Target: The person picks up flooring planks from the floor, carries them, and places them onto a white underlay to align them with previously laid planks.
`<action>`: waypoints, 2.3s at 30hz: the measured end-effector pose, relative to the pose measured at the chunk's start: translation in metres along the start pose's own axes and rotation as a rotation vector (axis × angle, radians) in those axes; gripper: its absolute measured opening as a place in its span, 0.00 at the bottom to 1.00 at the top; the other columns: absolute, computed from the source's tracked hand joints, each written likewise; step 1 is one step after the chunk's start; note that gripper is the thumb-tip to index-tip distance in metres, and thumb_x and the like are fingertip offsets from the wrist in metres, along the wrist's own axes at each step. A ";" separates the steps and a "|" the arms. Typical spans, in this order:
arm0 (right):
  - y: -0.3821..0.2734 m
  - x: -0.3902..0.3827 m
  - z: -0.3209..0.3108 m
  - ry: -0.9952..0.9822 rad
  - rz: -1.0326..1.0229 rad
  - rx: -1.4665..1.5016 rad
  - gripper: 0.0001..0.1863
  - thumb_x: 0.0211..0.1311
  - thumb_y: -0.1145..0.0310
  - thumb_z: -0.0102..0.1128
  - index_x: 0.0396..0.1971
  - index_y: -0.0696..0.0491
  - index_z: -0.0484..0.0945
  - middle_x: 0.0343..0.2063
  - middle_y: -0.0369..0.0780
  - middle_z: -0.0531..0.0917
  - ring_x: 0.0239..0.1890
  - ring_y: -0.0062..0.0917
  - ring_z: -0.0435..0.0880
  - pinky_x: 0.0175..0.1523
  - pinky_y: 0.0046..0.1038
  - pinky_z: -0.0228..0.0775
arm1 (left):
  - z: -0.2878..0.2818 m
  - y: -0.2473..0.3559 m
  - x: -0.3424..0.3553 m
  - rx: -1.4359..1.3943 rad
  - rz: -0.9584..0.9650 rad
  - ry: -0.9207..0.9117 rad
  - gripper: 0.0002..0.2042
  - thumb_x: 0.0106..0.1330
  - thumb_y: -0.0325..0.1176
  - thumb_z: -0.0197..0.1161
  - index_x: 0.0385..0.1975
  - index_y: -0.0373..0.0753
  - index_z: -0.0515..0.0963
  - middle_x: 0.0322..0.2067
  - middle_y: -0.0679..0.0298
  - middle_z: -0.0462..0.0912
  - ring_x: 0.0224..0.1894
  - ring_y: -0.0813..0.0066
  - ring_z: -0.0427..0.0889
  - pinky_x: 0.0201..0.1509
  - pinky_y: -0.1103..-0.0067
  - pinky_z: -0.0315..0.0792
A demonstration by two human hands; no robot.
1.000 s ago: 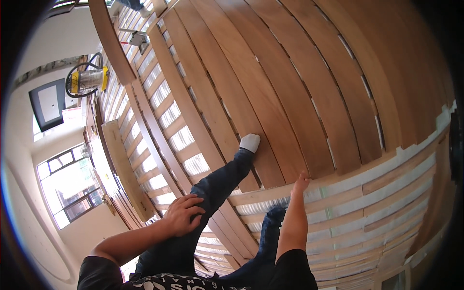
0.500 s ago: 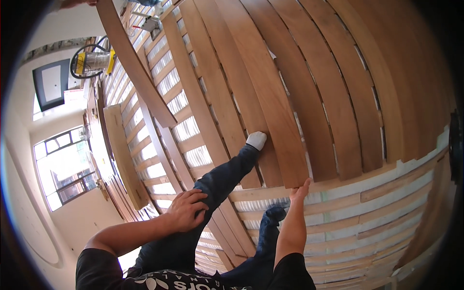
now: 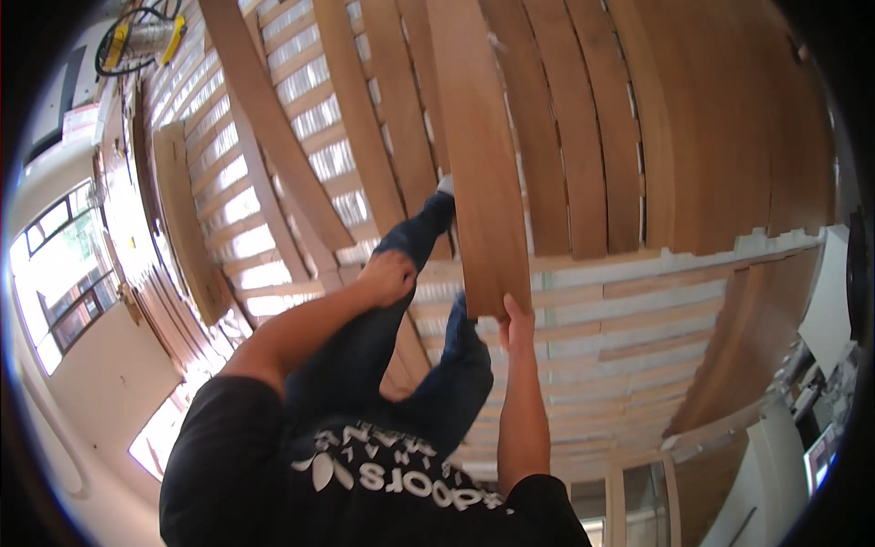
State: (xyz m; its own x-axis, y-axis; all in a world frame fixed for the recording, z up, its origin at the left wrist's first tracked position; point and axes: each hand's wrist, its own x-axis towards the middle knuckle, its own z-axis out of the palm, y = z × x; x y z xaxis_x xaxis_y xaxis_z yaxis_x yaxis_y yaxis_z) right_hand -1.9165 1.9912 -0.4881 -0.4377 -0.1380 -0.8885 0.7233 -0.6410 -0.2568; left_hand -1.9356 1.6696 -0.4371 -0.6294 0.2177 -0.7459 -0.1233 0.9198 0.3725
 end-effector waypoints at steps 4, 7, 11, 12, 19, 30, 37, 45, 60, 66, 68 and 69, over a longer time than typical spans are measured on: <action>-0.040 -0.101 0.086 0.017 0.004 -0.095 0.20 0.61 0.74 0.61 0.53 0.56 0.72 0.46 0.39 0.80 0.45 0.29 0.82 0.44 0.32 0.80 | 0.001 -0.008 0.009 -0.373 -0.085 0.034 0.17 0.65 0.46 0.50 0.34 0.40 0.81 0.38 0.53 0.83 0.45 0.54 0.80 0.50 0.60 0.71; -0.075 -0.142 0.151 -0.033 -0.002 -0.137 0.19 0.64 0.72 0.58 0.53 0.57 0.71 0.46 0.41 0.80 0.46 0.31 0.82 0.45 0.35 0.81 | -0.036 0.013 0.019 -0.845 -0.299 0.278 0.26 0.71 0.56 0.41 0.35 0.41 0.80 0.38 0.57 0.84 0.45 0.57 0.81 0.48 0.63 0.71; -0.094 -0.189 0.221 -0.065 -0.072 -0.268 0.19 0.65 0.70 0.57 0.55 0.56 0.70 0.49 0.41 0.79 0.49 0.32 0.81 0.47 0.38 0.80 | -0.134 0.018 0.048 -1.776 -0.263 0.085 0.26 0.71 0.57 0.41 0.40 0.41 0.80 0.40 0.62 0.84 0.45 0.64 0.81 0.49 0.63 0.71; -0.093 -0.202 0.240 -0.016 -0.094 -0.288 0.19 0.64 0.70 0.57 0.54 0.57 0.71 0.48 0.40 0.79 0.48 0.30 0.81 0.47 0.36 0.79 | -0.168 0.016 0.055 -1.887 -0.255 0.086 0.26 0.71 0.57 0.42 0.43 0.41 0.78 0.43 0.62 0.83 0.46 0.66 0.80 0.49 0.63 0.71; -0.051 -0.265 0.321 -0.153 -0.233 -0.814 0.14 0.62 0.68 0.61 0.44 0.60 0.76 0.34 0.36 0.82 0.34 0.20 0.81 0.41 0.25 0.76 | -0.347 -0.020 0.063 -1.841 -0.460 0.190 0.32 0.69 0.57 0.48 0.56 0.32 0.71 0.55 0.54 0.75 0.57 0.62 0.73 0.60 0.68 0.67; -0.060 -0.265 0.299 -0.586 -0.078 -1.269 0.23 0.67 0.61 0.57 0.55 0.59 0.71 0.45 0.39 0.81 0.46 0.20 0.78 0.54 0.24 0.69 | -0.300 -0.126 -0.130 -0.778 -0.671 0.477 0.40 0.64 0.65 0.43 0.46 0.25 0.77 0.48 0.35 0.76 0.55 0.41 0.73 0.60 0.61 0.66; -0.121 -0.245 0.248 -0.575 0.048 -1.025 0.17 0.72 0.59 0.49 0.52 0.52 0.73 0.42 0.37 0.82 0.42 0.21 0.81 0.48 0.26 0.75 | -0.161 -0.030 -0.386 -0.745 -0.689 0.486 0.35 0.67 0.61 0.45 0.39 0.26 0.80 0.40 0.35 0.79 0.48 0.41 0.78 0.54 0.60 0.69; -0.036 -0.294 0.222 -0.594 0.594 -0.588 0.32 0.63 0.46 0.56 0.60 0.52 0.68 0.58 0.40 0.75 0.60 0.31 0.72 0.64 0.35 0.64 | 0.000 0.227 -0.595 -0.755 -0.867 0.458 0.26 0.64 0.56 0.56 0.31 0.32 0.80 0.30 0.43 0.81 0.38 0.44 0.80 0.43 0.59 0.72; 0.117 -0.478 0.133 -0.622 1.203 -0.983 0.26 0.67 0.56 0.53 0.61 0.54 0.66 0.59 0.43 0.73 0.61 0.36 0.70 0.65 0.45 0.62 | 0.113 0.235 -0.669 -1.072 -0.883 0.536 0.26 0.67 0.56 0.49 0.46 0.38 0.78 0.43 0.46 0.81 0.49 0.47 0.78 0.54 0.61 0.70; 0.252 -0.512 0.127 -0.685 1.135 -1.241 0.29 0.68 0.49 0.50 0.63 0.48 0.63 0.59 0.42 0.72 0.61 0.37 0.69 0.64 0.45 0.62 | 0.212 0.156 -0.704 -1.340 -0.903 0.626 0.29 0.68 0.60 0.45 0.43 0.41 0.81 0.40 0.43 0.81 0.47 0.46 0.79 0.51 0.62 0.72; 0.306 -0.509 0.133 -0.692 1.115 -1.362 0.28 0.67 0.47 0.50 0.61 0.48 0.65 0.58 0.42 0.74 0.59 0.36 0.72 0.61 0.43 0.65 | 0.261 0.126 -0.729 -1.442 -0.937 0.693 0.29 0.68 0.61 0.44 0.46 0.41 0.81 0.41 0.42 0.81 0.49 0.48 0.79 0.53 0.63 0.71; 0.329 -0.493 0.138 -0.649 1.108 -1.460 0.27 0.67 0.47 0.50 0.59 0.48 0.67 0.54 0.41 0.77 0.55 0.34 0.75 0.57 0.40 0.68 | 0.294 0.105 -0.740 -1.495 -0.924 0.715 0.32 0.68 0.62 0.43 0.43 0.36 0.81 0.42 0.41 0.81 0.49 0.46 0.78 0.52 0.63 0.71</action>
State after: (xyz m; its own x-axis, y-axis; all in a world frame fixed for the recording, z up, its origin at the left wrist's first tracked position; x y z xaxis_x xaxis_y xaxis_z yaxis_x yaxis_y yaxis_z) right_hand -1.5363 1.7438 -0.0816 0.5999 -0.4090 -0.6876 0.4408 0.8862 -0.1426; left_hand -1.2573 1.7011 -0.0083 -0.0939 -0.6278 -0.7727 -0.7856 -0.4300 0.4448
